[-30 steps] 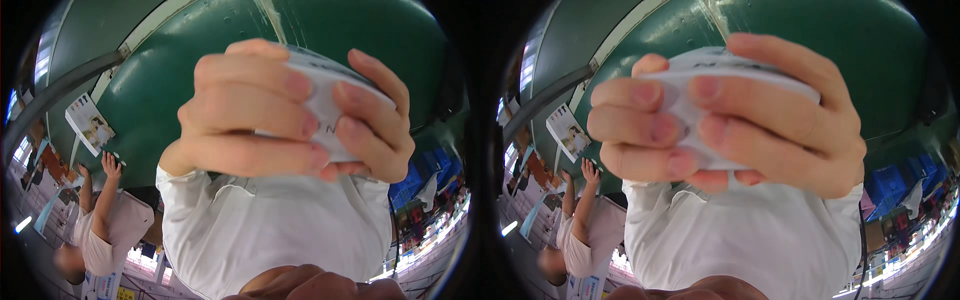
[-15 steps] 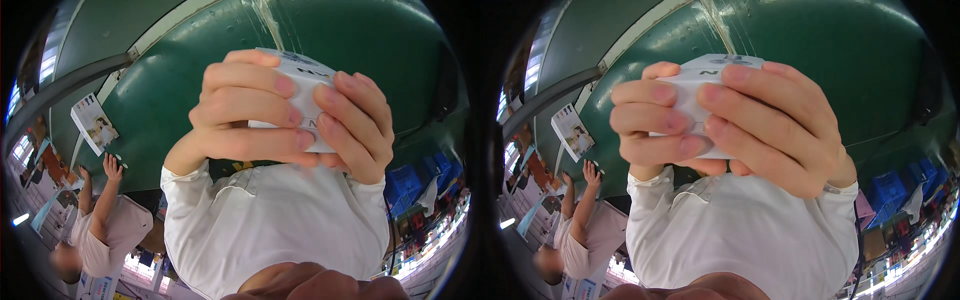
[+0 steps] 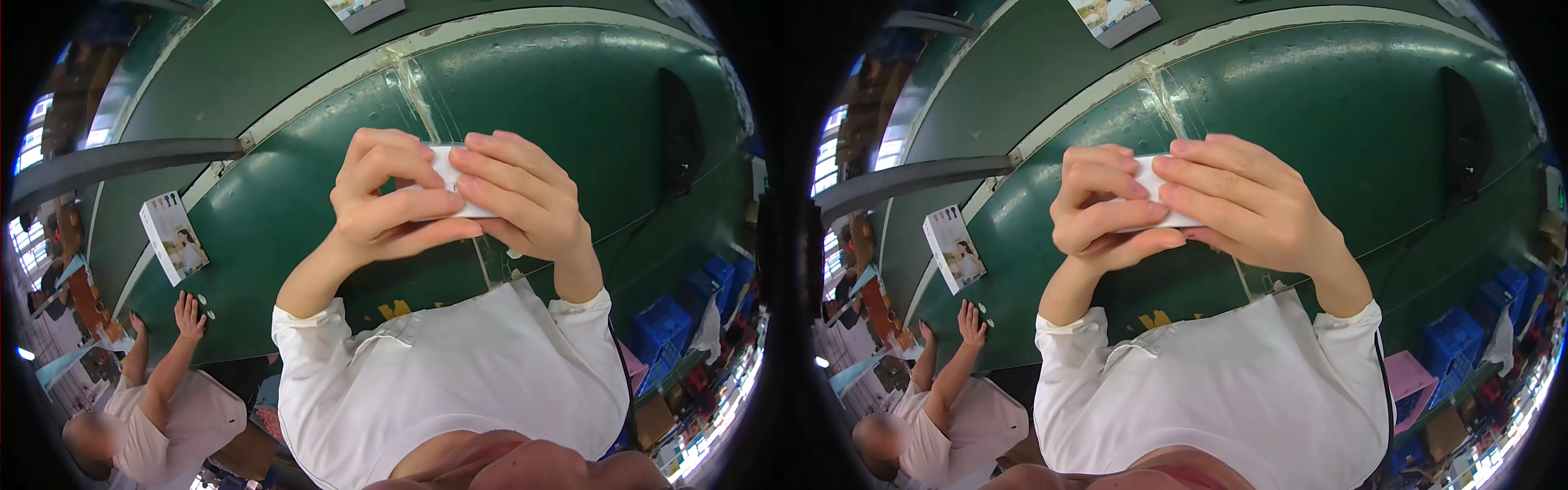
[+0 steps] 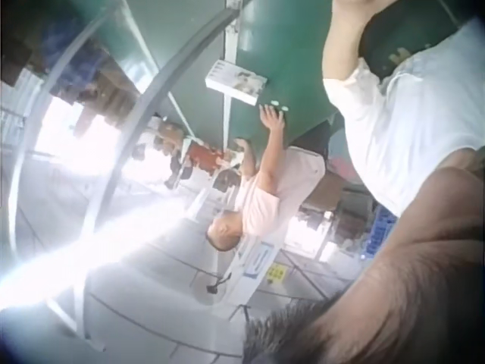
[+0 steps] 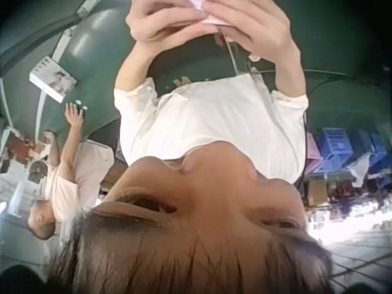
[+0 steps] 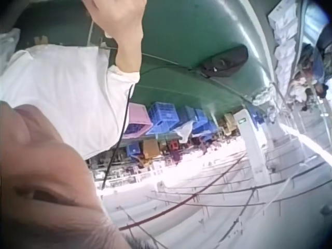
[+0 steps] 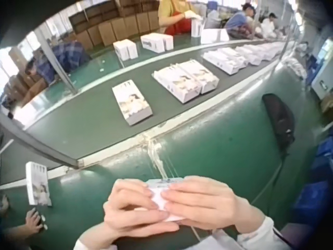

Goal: Packaging small products into retail boxes on a factory assembly line.

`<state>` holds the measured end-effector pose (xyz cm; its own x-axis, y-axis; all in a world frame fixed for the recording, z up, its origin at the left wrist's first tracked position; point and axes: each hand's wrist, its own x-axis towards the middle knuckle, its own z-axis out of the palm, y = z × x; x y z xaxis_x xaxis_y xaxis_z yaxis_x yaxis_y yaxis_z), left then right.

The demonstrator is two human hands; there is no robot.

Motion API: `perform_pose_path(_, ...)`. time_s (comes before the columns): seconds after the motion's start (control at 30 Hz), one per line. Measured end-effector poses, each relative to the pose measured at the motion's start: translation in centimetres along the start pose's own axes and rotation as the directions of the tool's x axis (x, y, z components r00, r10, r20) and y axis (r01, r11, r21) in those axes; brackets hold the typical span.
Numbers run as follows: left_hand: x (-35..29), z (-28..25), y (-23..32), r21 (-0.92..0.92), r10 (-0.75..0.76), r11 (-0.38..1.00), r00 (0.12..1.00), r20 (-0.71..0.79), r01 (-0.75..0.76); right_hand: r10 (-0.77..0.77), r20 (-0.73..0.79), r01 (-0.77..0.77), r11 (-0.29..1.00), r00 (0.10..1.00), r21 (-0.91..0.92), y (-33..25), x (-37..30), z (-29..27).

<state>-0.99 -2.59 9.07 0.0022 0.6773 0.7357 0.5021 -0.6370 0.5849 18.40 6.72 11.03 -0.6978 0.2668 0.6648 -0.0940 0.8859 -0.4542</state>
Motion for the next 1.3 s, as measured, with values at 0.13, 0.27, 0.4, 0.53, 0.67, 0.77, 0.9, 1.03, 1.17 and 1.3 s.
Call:
perform_pose_path(0.13,-0.2,0.7,-1.2,0.136,0.191,0.974,0.98,-0.048,-0.184,-0.033,-0.034,0.03,0.996,0.999,-0.089,0.4,-1.0,0.5)
perform_pose_path(0.27,-0.2,0.2,-1.1,0.174,0.159,0.975,0.982,-0.103,-0.14,-0.008,-0.14,-0.001,0.998,0.99,-0.066,1.3,-2.0,1.8)
perform_pose_path(0.4,-0.2,0.5,-1.0,0.191,0.176,0.97,0.977,-0.117,-0.152,0.03,-0.23,-0.014,0.997,0.973,0.072,1.4,-2.0,1.7)
perform_pose_path(0.53,-0.5,0.4,-0.9,0.24,0.208,0.955,0.97,-0.126,-0.173,0.032,-0.121,-0.021,0.996,0.992,0.089,1.2,-1.6,0.5)
perform_pose_path(0.67,-0.7,0.0,-0.8,0.301,0.278,0.921,0.959,-0.061,-0.248,0.039,-0.051,-0.036,0.998,0.998,0.057,0.7,-1.6,-0.3)
perform_pose_path(0.77,-0.7,0.0,-0.7,0.3,0.293,0.918,0.954,-0.07,-0.26,0.051,-0.03,-0.051,0.998,0.998,0.021,0.0,-1.6,-0.6)
perform_pose_path(0.9,-0.5,0.6,0.1,0.285,0.229,0.94,0.966,-0.118,-0.188,0.117,-0.042,-0.111,0.987,0.992,0.118,-0.2,-1.7,-0.6)
perform_pose_path(1.03,-1.4,1.0,0.2,0.282,0.236,0.941,0.959,-0.154,-0.186,0.117,-0.044,-0.109,0.982,0.992,0.152,-0.3,-1.7,-0.4)
perform_pose_path(1.17,-2.0,1.5,0.5,0.225,0.15,0.969,0.966,-0.211,-0.101,0.119,-0.056,-0.107,0.977,0.991,0.183,0.0,-1.7,-0.6)
perform_pose_path(1.3,-2.1,1.0,0.2,0.172,0.125,0.981,0.976,-0.179,-0.094,0.102,-0.009,-0.098,0.971,0.995,0.216,0.3,-1.5,-0.7)
